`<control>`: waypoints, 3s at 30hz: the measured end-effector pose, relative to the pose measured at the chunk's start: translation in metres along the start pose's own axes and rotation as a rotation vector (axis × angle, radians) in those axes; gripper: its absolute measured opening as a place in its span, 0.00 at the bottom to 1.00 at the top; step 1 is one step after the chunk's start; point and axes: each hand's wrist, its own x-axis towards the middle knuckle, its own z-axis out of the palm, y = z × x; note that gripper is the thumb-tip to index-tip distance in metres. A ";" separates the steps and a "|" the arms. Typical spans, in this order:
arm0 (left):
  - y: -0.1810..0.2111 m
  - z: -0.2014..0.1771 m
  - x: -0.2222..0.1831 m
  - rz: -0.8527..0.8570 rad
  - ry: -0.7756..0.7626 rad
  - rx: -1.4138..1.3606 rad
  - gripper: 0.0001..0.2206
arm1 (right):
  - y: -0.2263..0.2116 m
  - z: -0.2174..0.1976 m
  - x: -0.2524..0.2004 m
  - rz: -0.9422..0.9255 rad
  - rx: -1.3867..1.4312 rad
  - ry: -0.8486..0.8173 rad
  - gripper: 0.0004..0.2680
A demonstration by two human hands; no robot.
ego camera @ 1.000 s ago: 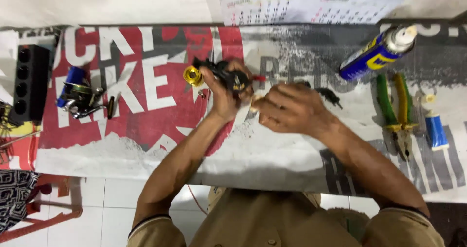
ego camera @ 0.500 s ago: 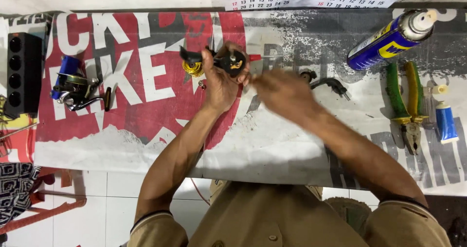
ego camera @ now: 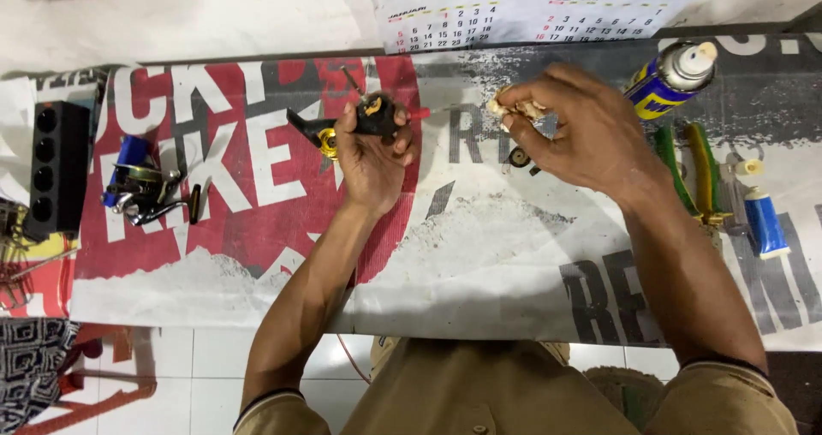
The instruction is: Disassembling, cleaning, and lubricating a fishing reel on a workbench.
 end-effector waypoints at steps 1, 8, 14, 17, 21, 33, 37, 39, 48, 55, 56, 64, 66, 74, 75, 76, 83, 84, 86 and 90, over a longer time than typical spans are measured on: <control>0.000 0.002 -0.001 -0.003 -0.008 0.004 0.22 | 0.003 0.002 0.000 0.002 -0.002 0.009 0.06; -0.019 0.016 0.001 -0.144 -0.037 -0.004 0.27 | 0.013 0.025 -0.007 0.089 0.464 0.037 0.08; -0.043 0.021 0.008 -0.049 -0.057 0.139 0.30 | -0.009 0.036 -0.026 0.194 0.704 -0.087 0.07; -0.053 0.029 0.005 -0.115 -0.015 0.186 0.32 | -0.010 0.054 -0.045 0.203 0.678 -0.072 0.08; -0.072 0.031 -0.010 -0.102 0.048 0.195 0.29 | -0.008 0.098 -0.087 0.165 0.641 0.128 0.08; -0.069 0.080 -0.054 -0.340 0.081 0.116 0.29 | -0.054 0.119 -0.113 0.185 0.622 0.319 0.05; -0.054 0.070 -0.042 -0.374 0.071 0.081 0.29 | -0.051 0.121 -0.110 0.139 0.592 0.217 0.05; -0.047 0.069 -0.029 -0.383 0.193 0.157 0.32 | -0.047 0.121 -0.117 0.090 0.529 0.200 0.06; -0.047 0.008 -0.004 -0.318 0.070 0.211 0.28 | 0.016 0.043 -0.130 0.354 0.371 0.290 0.10; -0.043 -0.004 -0.007 -0.323 0.057 0.223 0.29 | 0.039 0.021 -0.113 0.274 0.055 0.126 0.07; -0.040 -0.002 -0.007 -0.298 0.048 0.207 0.29 | 0.041 0.023 -0.113 0.171 -0.147 0.122 0.06; -0.033 -0.004 -0.007 -0.234 0.045 0.170 0.28 | 0.039 0.020 -0.102 0.028 -0.684 0.130 0.04; -0.032 -0.002 -0.008 -0.236 0.043 0.188 0.27 | 0.052 0.036 -0.105 0.027 -0.788 0.141 0.05; -0.044 -0.009 -0.007 -0.277 0.128 0.164 0.29 | 0.046 0.073 -0.070 0.115 -0.588 -0.079 0.11; -0.048 -0.014 -0.008 -0.314 0.155 0.133 0.29 | 0.045 0.078 -0.066 0.166 -0.527 -0.145 0.12; -0.057 -0.013 -0.016 -0.298 0.168 0.132 0.29 | 0.047 0.087 -0.062 0.148 -0.520 -0.150 0.12; -0.072 0.033 -0.064 -0.266 -0.234 0.271 0.18 | 0.070 0.149 -0.037 -0.230 -0.093 -0.202 0.16; -0.074 0.038 -0.066 -0.205 -0.322 0.261 0.17 | 0.084 0.168 -0.034 -0.199 -0.059 -0.265 0.16; -0.063 0.042 -0.067 -0.196 -0.367 0.263 0.16 | 0.052 0.177 -0.026 -0.137 0.056 -0.152 0.13; -0.046 0.052 -0.064 -0.170 -0.490 0.275 0.16 | 0.095 0.283 -0.039 0.015 0.011 -0.212 0.15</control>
